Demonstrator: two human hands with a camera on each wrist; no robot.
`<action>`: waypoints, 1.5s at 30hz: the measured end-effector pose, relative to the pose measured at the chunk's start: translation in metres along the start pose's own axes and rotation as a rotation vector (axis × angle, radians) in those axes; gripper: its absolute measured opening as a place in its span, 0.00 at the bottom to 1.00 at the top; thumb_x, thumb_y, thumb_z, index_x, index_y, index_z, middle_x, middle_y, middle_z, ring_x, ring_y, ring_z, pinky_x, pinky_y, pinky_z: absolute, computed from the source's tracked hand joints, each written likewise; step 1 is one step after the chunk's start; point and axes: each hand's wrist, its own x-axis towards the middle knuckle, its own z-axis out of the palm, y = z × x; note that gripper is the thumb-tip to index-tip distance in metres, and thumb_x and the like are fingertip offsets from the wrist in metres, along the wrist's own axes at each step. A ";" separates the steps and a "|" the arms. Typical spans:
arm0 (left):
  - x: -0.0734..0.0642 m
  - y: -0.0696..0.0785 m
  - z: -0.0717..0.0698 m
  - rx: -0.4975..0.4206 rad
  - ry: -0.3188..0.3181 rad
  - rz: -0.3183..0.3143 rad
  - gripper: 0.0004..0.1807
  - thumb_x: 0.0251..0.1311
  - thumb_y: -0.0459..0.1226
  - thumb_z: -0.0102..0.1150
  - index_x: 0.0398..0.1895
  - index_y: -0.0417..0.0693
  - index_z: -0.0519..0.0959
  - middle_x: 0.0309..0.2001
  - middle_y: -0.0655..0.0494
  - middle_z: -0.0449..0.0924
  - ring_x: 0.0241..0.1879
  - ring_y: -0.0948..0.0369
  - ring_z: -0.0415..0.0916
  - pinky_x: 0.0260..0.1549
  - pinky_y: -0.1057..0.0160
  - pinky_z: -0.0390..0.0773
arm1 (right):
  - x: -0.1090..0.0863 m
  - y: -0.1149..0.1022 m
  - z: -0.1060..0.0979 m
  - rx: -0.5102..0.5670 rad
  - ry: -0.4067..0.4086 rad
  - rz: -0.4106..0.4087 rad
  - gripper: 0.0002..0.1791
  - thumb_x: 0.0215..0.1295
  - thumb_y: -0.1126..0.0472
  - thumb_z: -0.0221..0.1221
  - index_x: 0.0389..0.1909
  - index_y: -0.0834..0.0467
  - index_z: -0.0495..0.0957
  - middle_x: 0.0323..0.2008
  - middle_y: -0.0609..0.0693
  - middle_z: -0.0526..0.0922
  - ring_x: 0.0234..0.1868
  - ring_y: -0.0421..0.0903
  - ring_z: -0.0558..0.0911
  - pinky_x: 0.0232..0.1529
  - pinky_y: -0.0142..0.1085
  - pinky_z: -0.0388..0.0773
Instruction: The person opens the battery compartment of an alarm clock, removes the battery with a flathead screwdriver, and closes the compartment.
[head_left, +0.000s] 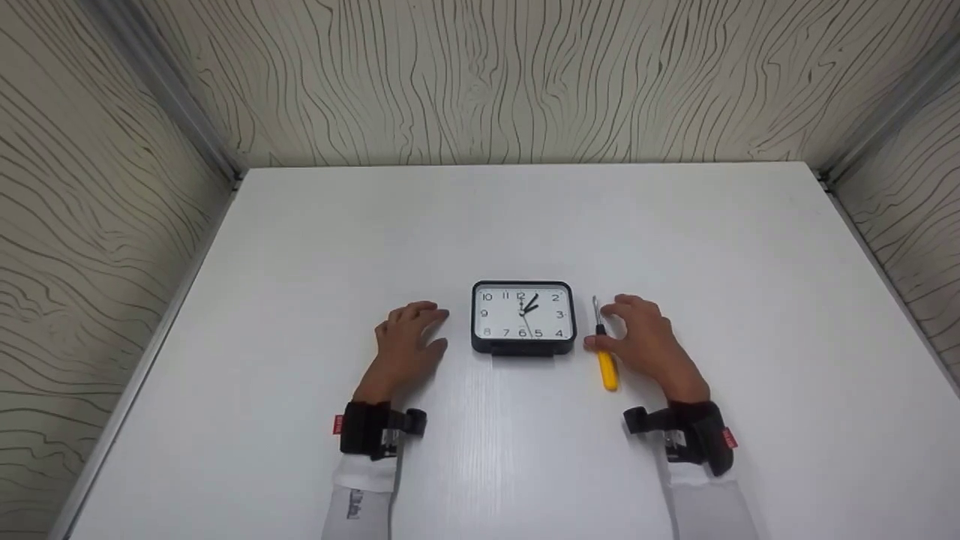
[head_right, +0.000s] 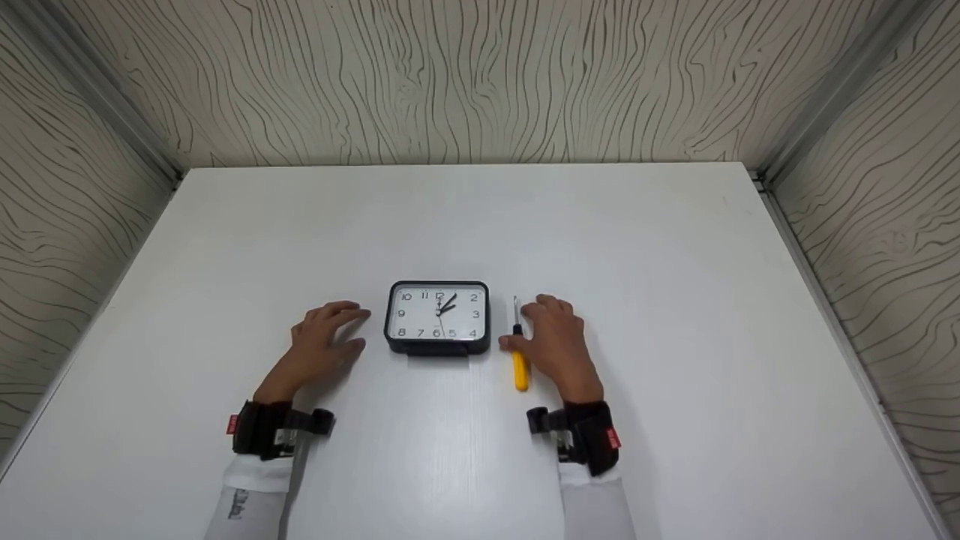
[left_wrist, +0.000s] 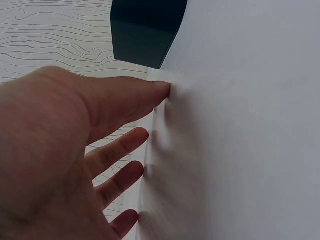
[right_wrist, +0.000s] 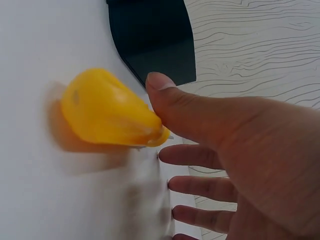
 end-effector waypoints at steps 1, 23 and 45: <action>0.000 0.000 0.000 0.000 -0.001 -0.001 0.23 0.63 0.40 0.58 0.62 0.55 0.75 0.67 0.54 0.68 0.68 0.49 0.57 0.65 0.40 0.52 | 0.000 -0.001 0.000 0.004 0.007 -0.005 0.32 0.56 0.46 0.68 0.57 0.60 0.77 0.70 0.64 0.63 0.70 0.66 0.58 0.69 0.63 0.56; 0.001 0.003 0.001 0.015 -0.002 -0.031 0.23 0.63 0.40 0.58 0.63 0.57 0.75 0.67 0.55 0.68 0.69 0.51 0.57 0.66 0.42 0.51 | -0.003 0.008 -0.008 0.042 0.047 0.035 0.15 0.63 0.56 0.62 0.45 0.62 0.80 0.34 0.55 0.81 0.34 0.48 0.75 0.35 0.34 0.70; -0.001 0.012 -0.001 -0.018 -0.073 0.022 0.33 0.61 0.39 0.59 0.71 0.61 0.65 0.69 0.52 0.65 0.70 0.49 0.55 0.66 0.41 0.51 | -0.007 0.017 -0.019 0.089 0.069 0.079 0.21 0.64 0.51 0.63 0.52 0.61 0.77 0.45 0.59 0.80 0.42 0.52 0.75 0.41 0.40 0.75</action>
